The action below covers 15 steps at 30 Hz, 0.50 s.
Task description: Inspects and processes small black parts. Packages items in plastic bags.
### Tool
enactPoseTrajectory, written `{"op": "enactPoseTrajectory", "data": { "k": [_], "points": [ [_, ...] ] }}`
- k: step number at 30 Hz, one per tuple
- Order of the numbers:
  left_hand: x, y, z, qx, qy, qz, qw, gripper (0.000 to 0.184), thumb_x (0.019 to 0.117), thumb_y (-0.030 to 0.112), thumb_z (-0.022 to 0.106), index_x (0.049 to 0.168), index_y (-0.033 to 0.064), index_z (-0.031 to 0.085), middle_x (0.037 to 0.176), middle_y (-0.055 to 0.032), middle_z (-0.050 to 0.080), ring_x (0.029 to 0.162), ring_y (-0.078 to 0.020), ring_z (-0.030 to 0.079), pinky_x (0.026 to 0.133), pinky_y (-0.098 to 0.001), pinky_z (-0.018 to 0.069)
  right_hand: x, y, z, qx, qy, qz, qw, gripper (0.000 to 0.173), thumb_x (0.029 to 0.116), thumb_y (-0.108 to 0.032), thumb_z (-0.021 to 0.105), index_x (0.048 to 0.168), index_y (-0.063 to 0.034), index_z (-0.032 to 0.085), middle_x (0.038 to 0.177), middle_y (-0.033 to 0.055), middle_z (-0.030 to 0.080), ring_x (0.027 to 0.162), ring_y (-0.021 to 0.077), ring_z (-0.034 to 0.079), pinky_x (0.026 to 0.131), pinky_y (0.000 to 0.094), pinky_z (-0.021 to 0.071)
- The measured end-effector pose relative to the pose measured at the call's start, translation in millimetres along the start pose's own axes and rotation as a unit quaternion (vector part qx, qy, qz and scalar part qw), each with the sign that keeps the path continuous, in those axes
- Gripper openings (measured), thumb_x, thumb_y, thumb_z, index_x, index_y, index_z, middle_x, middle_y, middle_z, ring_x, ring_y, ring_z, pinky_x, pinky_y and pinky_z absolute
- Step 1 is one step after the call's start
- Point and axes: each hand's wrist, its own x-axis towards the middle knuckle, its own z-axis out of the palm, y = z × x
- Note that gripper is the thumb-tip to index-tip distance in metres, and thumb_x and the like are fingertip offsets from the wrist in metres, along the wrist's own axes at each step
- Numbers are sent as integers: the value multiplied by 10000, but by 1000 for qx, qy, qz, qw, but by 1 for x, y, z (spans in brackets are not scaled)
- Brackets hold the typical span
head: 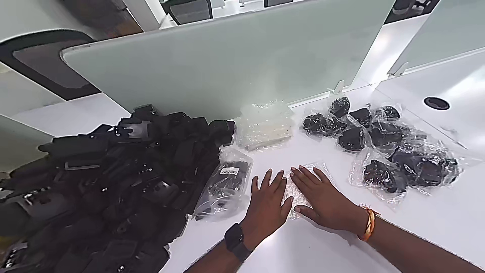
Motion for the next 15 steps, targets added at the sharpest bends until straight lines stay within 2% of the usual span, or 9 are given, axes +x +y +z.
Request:
{"op": "enactPoseTrajectory", "data": {
  "k": [7,11,14,15],
  "points": [
    [1,2,-1,9,-8,-5,1000,586,1042,494,409,1484,138,552,1623,-9,420,1529,-330,309,1152,-718,210,-3,6,0,-10,11,63,998,878,964,-778,252,1648,-228,250,1724,27,177,1589,289,130,1199,718,54],
    [1,2,-2,3,-17,-13,1000,591,1044,505,406,1494,145,540,1628,-9,412,1532,-331,303,1155,-726,191,-5,19,-1,-18,34,108,993,892,953,-796,237,1646,-235,264,1721,24,189,1588,284,140,1193,726,64],
    [1,2,-4,-6,-24,-8,1000,588,1045,488,411,1498,133,533,1632,-20,405,1535,-344,291,1153,-742,162,-2,28,-17,-6,-3,141,990,897,960,-788,241,1649,-214,249,1723,19,179,1591,266,124,1195,724,34],
    [1,1,-4,-14,-19,-5,1000,584,1045,481,417,1495,128,536,1630,-24,408,1535,-349,288,1151,-750,152,1,30,-27,11,-13,151,988,874,976,-760,281,1640,-191,278,1711,32,223,1585,257,157,1198,719,27]
  ]
}}
